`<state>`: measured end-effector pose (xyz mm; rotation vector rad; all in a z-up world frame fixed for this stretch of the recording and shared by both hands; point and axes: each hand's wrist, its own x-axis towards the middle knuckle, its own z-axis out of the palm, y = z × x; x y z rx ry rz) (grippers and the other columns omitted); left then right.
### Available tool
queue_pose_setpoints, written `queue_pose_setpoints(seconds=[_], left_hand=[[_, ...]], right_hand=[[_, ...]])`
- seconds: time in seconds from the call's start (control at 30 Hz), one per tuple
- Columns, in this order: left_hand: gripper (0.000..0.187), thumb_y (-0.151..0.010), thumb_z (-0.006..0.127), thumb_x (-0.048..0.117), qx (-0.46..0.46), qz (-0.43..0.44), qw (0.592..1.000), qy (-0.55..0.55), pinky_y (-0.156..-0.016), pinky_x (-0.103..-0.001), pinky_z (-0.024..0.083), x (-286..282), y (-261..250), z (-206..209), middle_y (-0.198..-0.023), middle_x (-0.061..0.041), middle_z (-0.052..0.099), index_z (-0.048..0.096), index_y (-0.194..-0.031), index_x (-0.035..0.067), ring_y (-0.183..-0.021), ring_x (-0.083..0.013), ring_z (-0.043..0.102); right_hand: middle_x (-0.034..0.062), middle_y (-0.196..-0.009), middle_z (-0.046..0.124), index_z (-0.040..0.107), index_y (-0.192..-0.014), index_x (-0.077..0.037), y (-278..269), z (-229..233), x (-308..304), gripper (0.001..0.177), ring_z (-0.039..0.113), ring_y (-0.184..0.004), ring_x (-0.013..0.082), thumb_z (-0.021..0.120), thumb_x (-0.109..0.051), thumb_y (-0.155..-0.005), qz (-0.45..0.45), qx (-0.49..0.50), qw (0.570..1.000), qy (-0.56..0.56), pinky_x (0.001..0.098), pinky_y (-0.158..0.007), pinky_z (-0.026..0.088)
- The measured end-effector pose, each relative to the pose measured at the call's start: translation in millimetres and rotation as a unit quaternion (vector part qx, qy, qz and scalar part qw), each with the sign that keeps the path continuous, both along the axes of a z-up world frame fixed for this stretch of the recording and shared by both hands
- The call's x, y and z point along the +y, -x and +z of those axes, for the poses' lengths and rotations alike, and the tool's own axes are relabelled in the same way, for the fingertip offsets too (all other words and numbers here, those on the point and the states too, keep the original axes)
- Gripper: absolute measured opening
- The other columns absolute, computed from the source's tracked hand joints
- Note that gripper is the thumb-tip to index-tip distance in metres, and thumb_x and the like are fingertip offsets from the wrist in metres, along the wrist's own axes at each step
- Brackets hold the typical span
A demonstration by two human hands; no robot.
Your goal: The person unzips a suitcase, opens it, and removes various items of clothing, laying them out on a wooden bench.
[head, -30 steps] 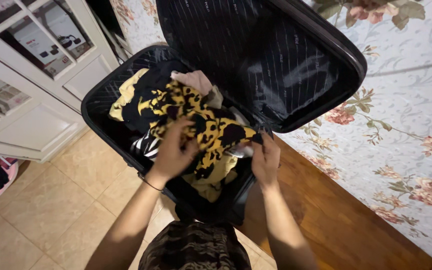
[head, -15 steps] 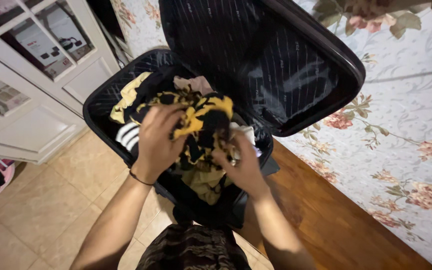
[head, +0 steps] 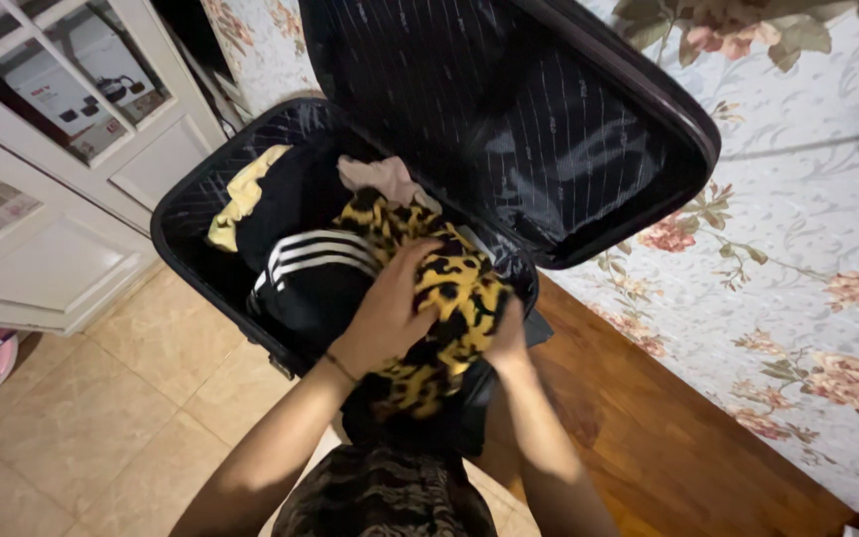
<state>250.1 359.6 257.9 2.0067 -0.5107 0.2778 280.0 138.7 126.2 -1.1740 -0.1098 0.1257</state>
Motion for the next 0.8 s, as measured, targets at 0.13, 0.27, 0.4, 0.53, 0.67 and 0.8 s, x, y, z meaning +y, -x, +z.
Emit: queue_pose_setpoints(seconds=[0.13,0.27,0.4,0.53,0.67,0.8], left_hand=[[0.076,-0.092,0.075,0.034,0.029,0.043,0.99,-0.132,-0.11,-0.05,0.037,26,-1,-25,-0.145,-0.029,0.045,0.038,-0.148,-0.002,-0.134,-0.0461,0.042],[0.058,-0.089,0.068,0.029,0.063,0.08,0.951,-0.293,-0.099,-0.048,0.049,52,-8,-64,-0.14,-0.017,0.058,0.053,-0.141,0.008,-0.128,-0.0378,0.056],[0.039,-0.092,0.062,0.02,0.087,0.169,0.931,-0.31,-0.089,-0.049,0.056,85,-21,-89,-0.129,-0.012,0.069,0.064,-0.131,0.013,-0.109,-0.0344,0.07],[0.034,-0.094,0.063,0.017,0.137,0.341,0.884,-0.29,-0.079,-0.055,0.056,148,-31,-88,-0.105,-0.02,0.073,0.066,-0.127,0.012,-0.091,-0.0444,0.071],[0.032,-0.1,0.066,0.023,0.179,0.427,0.839,-0.285,-0.079,-0.055,0.057,188,-45,-88,-0.099,-0.027,0.072,0.065,-0.127,0.007,-0.089,-0.0479,0.07],[0.058,-0.085,0.069,0.01,0.121,0.419,0.875,-0.213,-0.083,-0.058,0.051,177,-38,-59,-0.128,-0.027,0.063,0.055,-0.141,0.006,-0.103,-0.0487,0.063]], right_hand=[[0.0096,-0.121,0.071,0.062,-0.129,-0.002,-21,17,-58,0.034,0.068,-0.11,0.0196,0.061,-0.011,-0.097,-0.182,-0.063,0.98,0.047,0.034,-0.098,0.055],[0.0066,-0.122,0.07,0.061,-0.13,0.0,-20,60,-66,0.029,0.066,-0.107,0.0166,0.06,-0.01,-0.103,-0.254,-0.101,0.953,0.13,0.0331,-0.093,0.055],[0.0093,-0.122,0.069,0.061,-0.129,0.005,-16,83,-53,0.029,0.065,-0.111,0.0166,0.059,-0.007,-0.102,-0.212,-0.214,0.913,0.274,0.0304,-0.098,0.052],[0.0093,-0.122,0.071,0.063,-0.129,0.003,-14,81,-50,0.028,0.066,-0.11,0.0149,0.054,-0.014,-0.108,-0.251,-0.13,0.936,0.21,0.0292,-0.097,0.053],[0.008,-0.129,0.067,0.055,-0.137,-0.002,-10,96,-61,0.037,0.068,-0.114,0.0157,0.05,-0.024,-0.108,-0.345,-0.041,0.935,0.078,0.0312,-0.097,0.059],[0.0137,-0.132,0.065,0.054,-0.139,0.001,-4,106,-80,0.039,0.07,-0.113,0.0209,0.054,-0.025,-0.11,-0.365,-0.119,0.923,0.026,0.035,-0.098,0.062]])
